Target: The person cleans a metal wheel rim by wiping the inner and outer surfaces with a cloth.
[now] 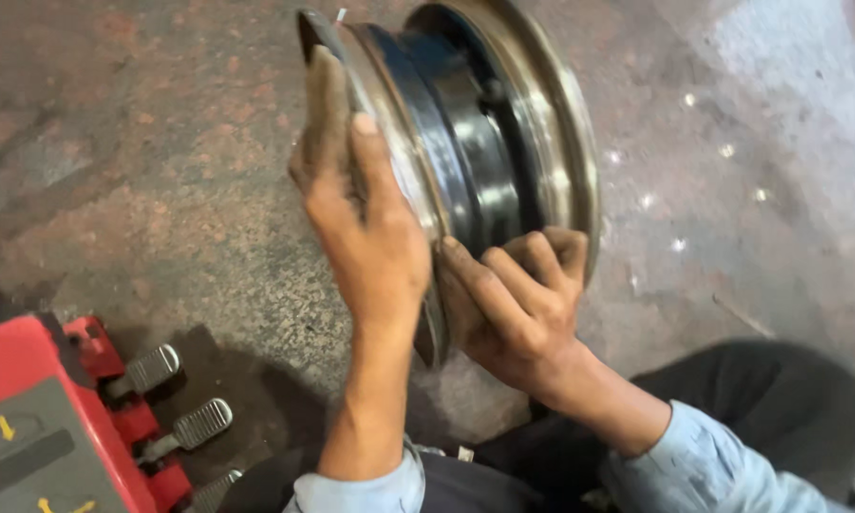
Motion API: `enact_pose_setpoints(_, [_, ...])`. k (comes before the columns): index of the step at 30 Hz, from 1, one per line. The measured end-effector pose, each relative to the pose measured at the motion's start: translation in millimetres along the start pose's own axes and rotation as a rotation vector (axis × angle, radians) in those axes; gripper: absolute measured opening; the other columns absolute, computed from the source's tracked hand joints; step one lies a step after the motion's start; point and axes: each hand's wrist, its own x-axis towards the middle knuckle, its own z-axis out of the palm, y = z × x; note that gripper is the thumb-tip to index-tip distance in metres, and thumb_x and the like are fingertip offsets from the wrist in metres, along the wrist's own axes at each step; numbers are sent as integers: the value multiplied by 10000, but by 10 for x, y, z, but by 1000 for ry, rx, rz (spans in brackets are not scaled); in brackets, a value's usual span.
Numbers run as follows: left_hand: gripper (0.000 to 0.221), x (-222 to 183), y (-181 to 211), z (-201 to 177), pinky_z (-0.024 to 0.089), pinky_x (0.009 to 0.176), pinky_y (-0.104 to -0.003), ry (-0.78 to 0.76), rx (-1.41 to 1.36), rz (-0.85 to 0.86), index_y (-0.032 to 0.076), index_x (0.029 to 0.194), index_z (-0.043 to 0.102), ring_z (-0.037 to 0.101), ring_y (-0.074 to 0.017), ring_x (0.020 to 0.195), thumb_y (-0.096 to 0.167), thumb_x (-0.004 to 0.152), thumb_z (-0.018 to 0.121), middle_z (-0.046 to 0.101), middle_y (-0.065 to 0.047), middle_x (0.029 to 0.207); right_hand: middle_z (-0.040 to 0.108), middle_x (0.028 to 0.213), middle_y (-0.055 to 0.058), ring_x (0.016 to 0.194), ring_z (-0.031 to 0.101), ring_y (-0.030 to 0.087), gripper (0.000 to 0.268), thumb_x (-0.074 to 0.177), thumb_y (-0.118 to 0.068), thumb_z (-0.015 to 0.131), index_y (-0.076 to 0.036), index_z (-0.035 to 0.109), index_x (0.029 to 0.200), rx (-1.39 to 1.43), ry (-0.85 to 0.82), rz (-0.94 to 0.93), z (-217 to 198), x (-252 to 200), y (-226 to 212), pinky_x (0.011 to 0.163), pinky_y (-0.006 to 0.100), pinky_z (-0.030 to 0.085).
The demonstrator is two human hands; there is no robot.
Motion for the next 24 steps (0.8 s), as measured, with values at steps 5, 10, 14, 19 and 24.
enact_pose_setpoints(5, [397,-244,224,-58,365,1299,-412,-43,99,38,113,1567,459,438,-257,1489,287,1216,395,450,-58,1650,724,1013,132,1022,656,329,156,1005,-169,697,-56,734,1106,216,-128,72,351,811,496,1015,514,419])
enact_pose_setpoints(10, [379,-250,235,-153,296,1317,-412,-44,148,85,126,1553,487,469,-221,1500,282,1221,392,466,-27,1644,707,970,104,1006,655,301,155,1048,-160,653,-56,735,1129,147,-81,8,85,546,202,1076,494,406])
enact_pose_setpoints(14, [390,-280,112,-76,322,1267,-382,-25,56,68,115,1549,487,489,-199,1470,300,1222,384,449,-39,1650,621,732,73,814,603,280,155,955,-184,699,-86,766,1054,-128,-24,-86,-139,340,9,997,540,405])
enact_pose_setpoints(19, [398,-207,238,-177,315,1298,-406,-48,141,72,86,1542,510,439,-265,1478,270,1204,410,475,-60,1645,674,837,88,967,643,313,108,986,-206,717,-98,720,991,-85,-128,-210,245,1228,422,972,512,397])
enact_pose_setpoints(24, [430,-138,191,-158,301,1305,-407,-25,108,63,94,1565,523,451,-272,1483,265,1184,422,477,-55,1620,688,879,113,946,628,306,194,962,-110,651,-18,739,1109,-11,-141,-79,-153,455,15,944,530,391])
